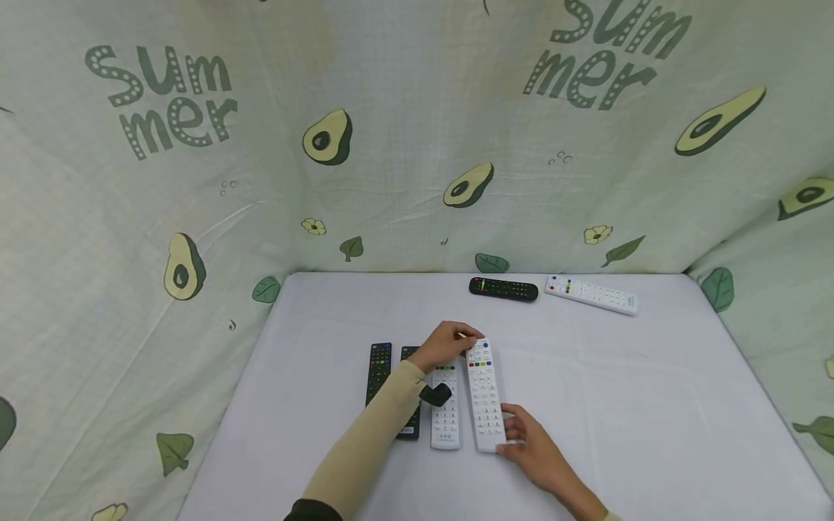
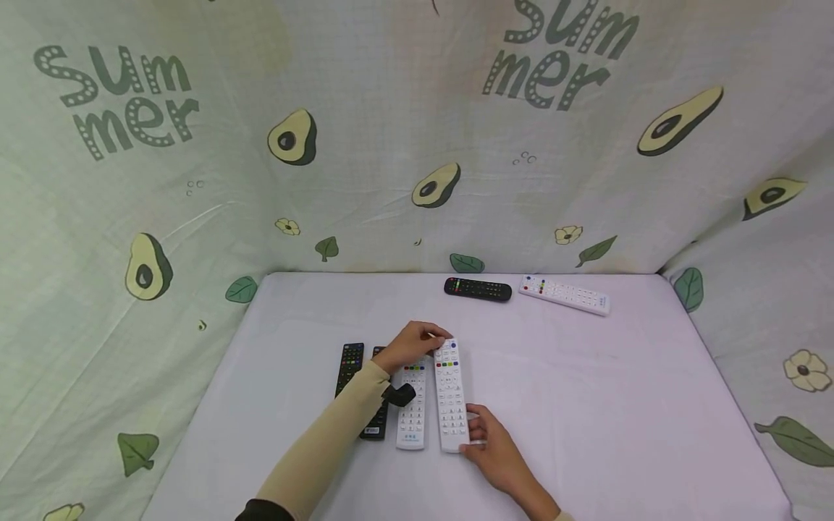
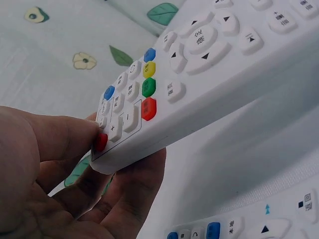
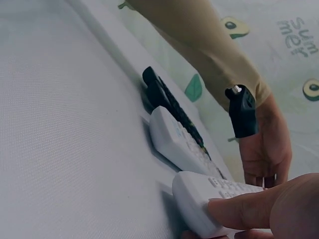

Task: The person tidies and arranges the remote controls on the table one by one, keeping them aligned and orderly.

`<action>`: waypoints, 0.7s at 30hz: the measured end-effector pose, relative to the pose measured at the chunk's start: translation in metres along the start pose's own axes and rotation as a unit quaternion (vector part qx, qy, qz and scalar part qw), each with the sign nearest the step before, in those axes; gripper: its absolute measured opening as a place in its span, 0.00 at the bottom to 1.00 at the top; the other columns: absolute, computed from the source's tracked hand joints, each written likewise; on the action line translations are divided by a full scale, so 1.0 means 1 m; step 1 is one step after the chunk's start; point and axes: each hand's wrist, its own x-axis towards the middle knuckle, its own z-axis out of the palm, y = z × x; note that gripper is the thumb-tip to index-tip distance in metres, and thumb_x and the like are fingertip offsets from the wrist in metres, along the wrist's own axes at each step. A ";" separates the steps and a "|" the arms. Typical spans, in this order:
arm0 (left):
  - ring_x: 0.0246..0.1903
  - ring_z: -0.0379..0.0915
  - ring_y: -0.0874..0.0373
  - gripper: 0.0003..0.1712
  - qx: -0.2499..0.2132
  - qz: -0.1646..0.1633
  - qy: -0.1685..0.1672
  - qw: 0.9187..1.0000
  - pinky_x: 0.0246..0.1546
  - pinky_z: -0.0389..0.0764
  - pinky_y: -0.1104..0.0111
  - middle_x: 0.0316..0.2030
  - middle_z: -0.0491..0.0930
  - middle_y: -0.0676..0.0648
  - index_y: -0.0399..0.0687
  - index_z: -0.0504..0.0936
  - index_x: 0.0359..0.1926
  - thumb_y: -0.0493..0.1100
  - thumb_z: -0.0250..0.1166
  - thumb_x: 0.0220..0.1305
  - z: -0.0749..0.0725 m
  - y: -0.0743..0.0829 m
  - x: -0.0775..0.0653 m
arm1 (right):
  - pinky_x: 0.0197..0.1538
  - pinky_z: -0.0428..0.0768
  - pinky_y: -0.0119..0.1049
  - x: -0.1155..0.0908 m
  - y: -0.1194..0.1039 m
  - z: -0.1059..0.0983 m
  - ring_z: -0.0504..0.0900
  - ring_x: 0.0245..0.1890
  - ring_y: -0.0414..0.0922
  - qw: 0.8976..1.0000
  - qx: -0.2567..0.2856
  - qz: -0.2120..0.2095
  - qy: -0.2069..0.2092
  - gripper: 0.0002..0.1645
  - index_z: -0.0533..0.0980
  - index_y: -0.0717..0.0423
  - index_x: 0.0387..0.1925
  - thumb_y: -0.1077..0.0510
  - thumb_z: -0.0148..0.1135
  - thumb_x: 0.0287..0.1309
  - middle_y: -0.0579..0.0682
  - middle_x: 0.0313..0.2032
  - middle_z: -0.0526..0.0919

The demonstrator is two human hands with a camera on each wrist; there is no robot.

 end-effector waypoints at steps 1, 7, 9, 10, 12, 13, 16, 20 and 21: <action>0.39 0.80 0.61 0.13 0.002 -0.001 0.000 1.000 0.40 0.82 0.70 0.50 0.86 0.48 0.46 0.90 0.55 0.40 0.62 0.79 0.001 0.000 0.001 | 0.43 0.86 0.32 0.000 0.001 0.001 0.84 0.45 0.48 1.000 -0.004 0.001 0.004 0.44 0.64 0.75 0.70 0.71 0.72 0.54 0.57 0.47 0.84; 0.39 0.79 0.60 0.13 0.012 -0.005 0.000 1.000 0.39 0.82 0.69 0.49 0.85 0.47 0.45 0.89 0.54 0.39 0.61 0.79 0.004 -0.002 0.004 | 0.43 0.86 0.32 0.001 0.001 0.004 0.83 0.45 0.47 0.999 -0.028 0.007 0.029 0.42 0.66 0.73 0.70 0.71 0.72 0.53 0.56 0.48 0.82; 0.40 0.79 0.60 0.13 0.018 -0.003 -0.001 1.000 0.40 0.83 0.69 0.49 0.85 0.47 0.44 0.89 0.55 0.39 0.60 0.79 0.005 -0.002 0.004 | 0.43 0.86 0.33 0.001 -0.001 0.005 0.82 0.45 0.47 0.999 -0.037 0.011 0.039 0.42 0.67 0.73 0.69 0.72 0.73 0.53 0.57 0.49 0.81; 0.40 0.79 0.60 0.13 0.020 -0.002 -0.001 1.000 0.41 0.83 0.68 0.49 0.85 0.46 0.43 0.89 0.55 0.38 0.60 0.79 0.006 -0.002 0.005 | 0.43 0.86 0.33 0.001 -0.002 0.006 0.82 0.45 0.46 0.998 -0.040 0.012 0.043 0.42 0.68 0.72 0.69 0.72 0.73 0.53 0.57 0.50 0.80; 0.41 0.79 0.60 0.13 0.024 -0.001 -0.001 1.000 0.43 0.83 0.68 0.49 0.85 0.46 0.43 0.89 0.55 0.38 0.59 0.79 0.006 -0.001 0.006 | 0.43 0.86 0.34 0.001 -0.004 0.007 0.82 0.45 0.46 0.998 -0.046 0.013 0.049 0.42 0.68 0.72 0.69 0.72 0.73 0.52 0.57 0.50 0.80; 0.42 0.79 0.60 0.14 0.027 -0.002 -0.001 1.000 0.44 0.83 0.67 0.49 0.85 0.45 0.43 0.89 0.55 0.38 0.59 0.79 0.006 -0.001 0.006 | 0.43 0.87 0.35 0.001 -0.004 0.007 0.82 0.45 0.46 0.997 -0.050 0.013 0.051 0.42 0.68 0.72 0.69 0.72 0.73 0.52 0.57 0.50 0.80; 0.43 0.80 0.59 0.14 0.034 -0.008 -0.001 0.999 0.46 0.84 0.66 0.50 0.86 0.45 0.43 0.89 0.55 0.39 0.59 0.79 0.007 -0.001 0.007 | 0.44 0.87 0.35 0.001 -0.006 0.007 0.82 0.45 0.46 0.997 -0.060 0.010 0.055 0.43 0.68 0.71 0.70 0.73 0.74 0.52 0.56 0.49 0.80; 0.46 0.79 0.59 0.16 0.050 -0.014 -0.008 0.999 0.50 0.83 0.65 0.52 0.86 0.45 0.43 0.88 0.57 0.42 0.59 0.79 0.009 0.001 0.008 | 0.45 0.87 0.35 0.000 -0.007 0.006 0.82 0.45 0.45 0.996 -0.071 0.009 0.060 0.43 0.68 0.71 0.70 0.74 0.73 0.52 0.56 0.49 0.80; 0.46 0.79 0.59 0.16 0.051 -0.014 -0.012 0.999 0.51 0.82 0.65 0.53 0.86 0.45 0.42 0.88 0.57 0.42 0.59 0.79 0.010 0.001 0.009 | 0.45 0.87 0.35 0.000 -0.008 0.006 0.82 0.45 0.45 0.996 -0.070 0.009 0.060 0.43 0.67 0.72 0.70 0.74 0.73 0.52 0.55 0.49 0.80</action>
